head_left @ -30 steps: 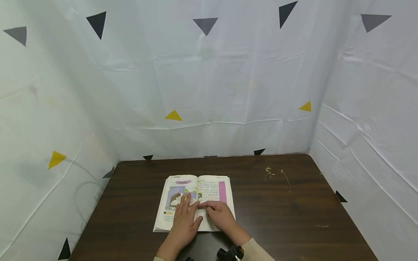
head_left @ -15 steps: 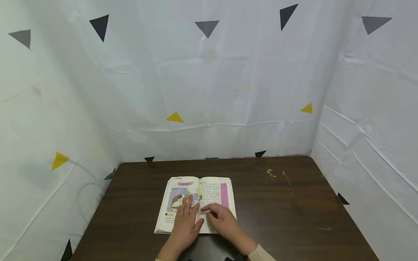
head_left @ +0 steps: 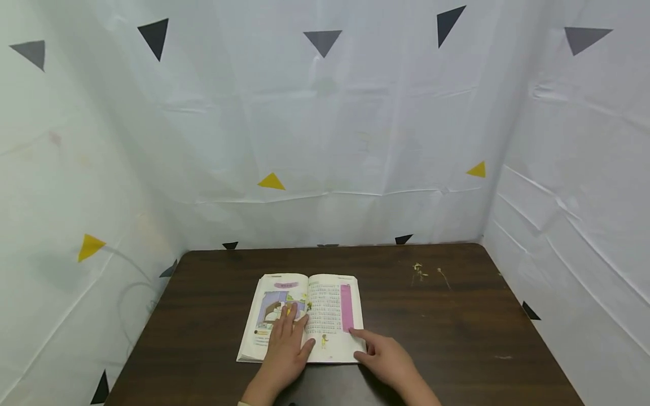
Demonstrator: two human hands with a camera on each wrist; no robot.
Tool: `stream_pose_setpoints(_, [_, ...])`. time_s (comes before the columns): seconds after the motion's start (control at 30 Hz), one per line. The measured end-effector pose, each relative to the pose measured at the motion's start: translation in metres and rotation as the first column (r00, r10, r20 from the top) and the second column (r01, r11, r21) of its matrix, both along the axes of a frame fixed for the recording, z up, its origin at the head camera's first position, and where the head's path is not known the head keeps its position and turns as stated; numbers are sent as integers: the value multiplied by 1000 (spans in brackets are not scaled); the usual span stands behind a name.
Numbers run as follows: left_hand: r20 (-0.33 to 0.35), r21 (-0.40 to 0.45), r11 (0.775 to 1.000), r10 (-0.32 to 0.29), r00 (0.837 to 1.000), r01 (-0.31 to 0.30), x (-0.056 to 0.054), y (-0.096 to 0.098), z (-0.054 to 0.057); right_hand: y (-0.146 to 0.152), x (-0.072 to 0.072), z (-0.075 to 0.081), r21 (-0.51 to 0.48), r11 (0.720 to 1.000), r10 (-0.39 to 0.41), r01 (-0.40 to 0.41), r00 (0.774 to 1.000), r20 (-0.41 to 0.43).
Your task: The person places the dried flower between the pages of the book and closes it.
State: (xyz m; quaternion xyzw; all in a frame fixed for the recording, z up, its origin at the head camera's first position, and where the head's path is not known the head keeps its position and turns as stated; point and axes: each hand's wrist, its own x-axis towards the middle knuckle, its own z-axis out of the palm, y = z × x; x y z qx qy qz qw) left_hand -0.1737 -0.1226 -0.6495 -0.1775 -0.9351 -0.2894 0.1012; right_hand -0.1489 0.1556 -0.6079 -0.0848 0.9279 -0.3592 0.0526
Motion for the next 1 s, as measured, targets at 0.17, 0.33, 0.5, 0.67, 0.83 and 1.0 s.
stream_pose_setpoints(0.17, [-17, 19, 1000, -13, 1000, 13, -1, 1, 1, 4, 0, -8, -41, 999, -33, 32, 999, -17])
stream_pose_setpoints(0.33, [18, 6, 1000, -30, 999, 29, -3, 4, 4, 8, -4, -10, -30, 998, -50, 48, 997, -53])
stream_pose_setpoints(0.5, [38, -19, 1000, -12, 999, 13, -1, 0, 8, 7, -5, -16, -54, 998, -36, 34, 999, -36])
stream_pose_setpoints(0.67, [15, -26, 1000, -2, 1000, 3, -6, -2, 1, 4, -8, -16, -57, 997, -46, 42, 997, -66])
stream_pose_setpoints(0.83, [13, -39, 999, 2, 1000, -2, -5, -4, -7, -1, -3, -16, -36, 995, -93, 91, 994, -55])
stream_pose_setpoints(1.0, [22, -20, 1000, -5, 1000, 6, -4, -2, -5, -5, -1, -17, -5, 990, -143, 144, 982, -123])
